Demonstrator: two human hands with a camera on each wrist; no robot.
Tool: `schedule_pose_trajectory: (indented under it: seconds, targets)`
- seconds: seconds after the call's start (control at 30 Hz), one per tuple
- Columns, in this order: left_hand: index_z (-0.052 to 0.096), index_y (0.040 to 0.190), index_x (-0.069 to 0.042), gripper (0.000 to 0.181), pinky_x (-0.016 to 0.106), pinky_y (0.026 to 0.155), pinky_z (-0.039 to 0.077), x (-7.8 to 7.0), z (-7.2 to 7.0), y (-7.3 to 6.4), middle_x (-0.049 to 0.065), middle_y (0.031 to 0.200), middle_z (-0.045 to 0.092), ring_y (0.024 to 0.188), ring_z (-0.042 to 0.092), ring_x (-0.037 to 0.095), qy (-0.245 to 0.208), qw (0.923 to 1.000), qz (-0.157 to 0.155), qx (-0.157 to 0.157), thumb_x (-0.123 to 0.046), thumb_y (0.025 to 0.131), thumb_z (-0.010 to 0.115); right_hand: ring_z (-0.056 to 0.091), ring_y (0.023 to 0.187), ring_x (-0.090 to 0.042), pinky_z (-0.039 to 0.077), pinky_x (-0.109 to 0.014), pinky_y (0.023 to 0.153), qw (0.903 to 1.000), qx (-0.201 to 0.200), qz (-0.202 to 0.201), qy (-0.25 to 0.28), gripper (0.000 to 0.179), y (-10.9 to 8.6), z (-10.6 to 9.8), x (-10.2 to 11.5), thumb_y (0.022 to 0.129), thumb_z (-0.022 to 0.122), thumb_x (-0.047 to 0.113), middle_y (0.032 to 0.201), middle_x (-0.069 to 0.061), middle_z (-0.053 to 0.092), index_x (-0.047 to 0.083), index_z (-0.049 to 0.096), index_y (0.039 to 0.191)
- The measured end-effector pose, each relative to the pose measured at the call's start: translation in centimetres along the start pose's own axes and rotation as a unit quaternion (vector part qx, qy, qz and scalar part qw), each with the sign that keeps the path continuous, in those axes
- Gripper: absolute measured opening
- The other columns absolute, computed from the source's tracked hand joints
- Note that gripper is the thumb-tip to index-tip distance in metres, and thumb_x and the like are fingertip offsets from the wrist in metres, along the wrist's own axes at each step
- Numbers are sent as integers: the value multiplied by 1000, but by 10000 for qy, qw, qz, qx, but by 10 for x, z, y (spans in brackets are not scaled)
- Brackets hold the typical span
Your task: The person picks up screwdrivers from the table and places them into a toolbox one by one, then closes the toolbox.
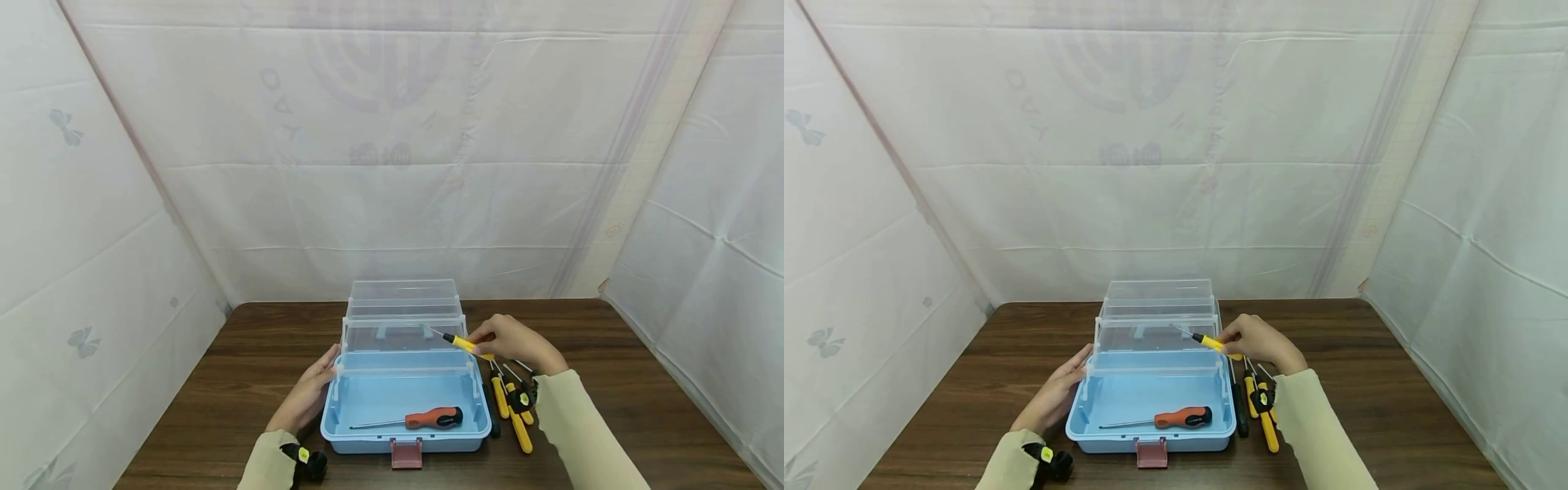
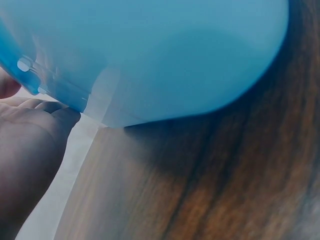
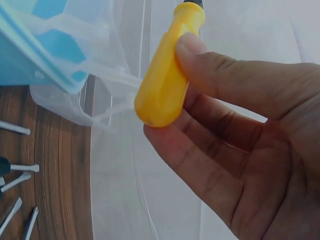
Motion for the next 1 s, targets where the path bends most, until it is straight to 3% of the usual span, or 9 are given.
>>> schedule_pose_trajectory:
  seconds: [0.2,1.0]
  targets:
    - [6,154,-2,63,53,117,7,0,0,0,15,162,1,149,0,35,-24,10000,-8,-19,-12,101,39,60,72,-12,54,-22,63,9985,88,-458,-274,19,6,5,7,88,66,7,97,-8,73,2,73,105]
    - [5,154,-2,64,52,118,7,0,0,0,15,162,0,149,-1,35,-139,9999,-1,35,-12,101,40,55,68,-6,53,-20,65,9953,261,-788,-504,16,25,23,27,86,68,6,88,-2,72,4,75,100]
Point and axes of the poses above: each hand's wrist, its own y-axis towards the middle knuckle, its own z-axis out of the palm, x = y × z, the point moved 3 cm from there along y, towards the middle knuckle
